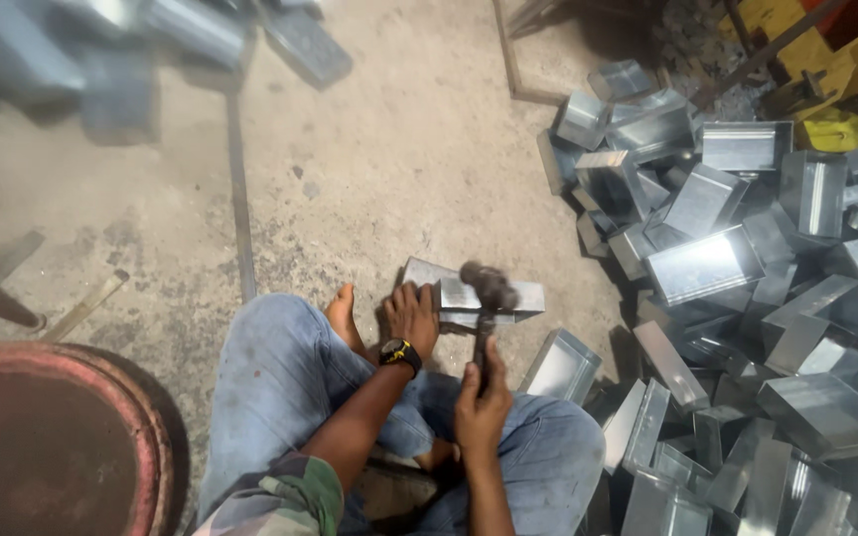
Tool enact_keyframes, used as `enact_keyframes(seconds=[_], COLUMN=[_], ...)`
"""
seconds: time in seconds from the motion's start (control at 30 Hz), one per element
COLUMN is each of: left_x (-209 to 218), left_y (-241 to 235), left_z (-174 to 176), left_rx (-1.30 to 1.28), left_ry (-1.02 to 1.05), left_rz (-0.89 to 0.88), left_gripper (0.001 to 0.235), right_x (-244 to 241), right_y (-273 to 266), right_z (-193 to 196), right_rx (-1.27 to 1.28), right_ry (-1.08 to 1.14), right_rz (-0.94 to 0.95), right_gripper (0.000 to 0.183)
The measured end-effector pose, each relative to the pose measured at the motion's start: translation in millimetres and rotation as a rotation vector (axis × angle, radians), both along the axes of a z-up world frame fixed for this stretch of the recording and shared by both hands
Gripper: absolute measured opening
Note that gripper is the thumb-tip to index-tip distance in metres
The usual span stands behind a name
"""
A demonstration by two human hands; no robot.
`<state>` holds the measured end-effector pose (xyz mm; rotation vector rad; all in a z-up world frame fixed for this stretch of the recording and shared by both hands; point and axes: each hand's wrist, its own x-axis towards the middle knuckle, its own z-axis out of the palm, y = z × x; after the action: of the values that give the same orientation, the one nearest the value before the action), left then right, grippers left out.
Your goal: The person uses a hammer to straighten the edges and corners of small galvanized metal trays while sitting on the floor.
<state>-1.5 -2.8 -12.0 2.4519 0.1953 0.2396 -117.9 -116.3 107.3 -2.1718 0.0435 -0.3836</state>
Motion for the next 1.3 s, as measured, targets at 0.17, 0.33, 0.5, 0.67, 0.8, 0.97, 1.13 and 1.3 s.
enact_keyframes(seconds=[0.17,0.33,0.5,0.67,0.8,0.97,1.13,1.3], left_x=[14.9,37.2,124.6,261.3,266.6,179.7,123.1,108.0], left_y=[-2.2,15.5,110.0,244.6,255.4,120.1,25.1,25.1], left_z=[-35.3,-60.4,32.8,155.6,146.9,0.2,-82.3,-81.7], left_rx=[-0.174,-0.41,-0.686,-0.749,-0.52,-0.288,-0.331,-0.334], left_ry=[0.146,0.312,-0.014,-0.324,-0.27,-0.064,0.231,0.065], left_rz=[-0.017,0.04,0.199,0.258,0.344,0.056,0.191,0.182], left_gripper=[0.041,0.043,0.045,0.059,0.082,0.058,0.051,0.039], right_x=[5.1,-5.8,-2.0,6.9,17.2,15.0,14.2,18.8], right_y=[1.0,-21.0,-38.2,-52.1,-60.7,-74.6,-91.0,-109.2], right_z=[-8.0,-5.9,-3.7,-0.4,1.6,-3.6,2.6,11.3], right_rx=[-0.038,0.277,0.425,0.617,0.726,0.849,0.774,0.851], right_ry=[-0.291,-0.028,0.016,-0.008,-0.006,-0.006,-0.085,-0.177], right_rz=[0.097,-0.079,-0.166,-0.251,-0.28,-0.34,-0.41,-0.443], right_gripper=[0.044,0.053,0.052,0.054,0.053,0.055,0.052,0.054])
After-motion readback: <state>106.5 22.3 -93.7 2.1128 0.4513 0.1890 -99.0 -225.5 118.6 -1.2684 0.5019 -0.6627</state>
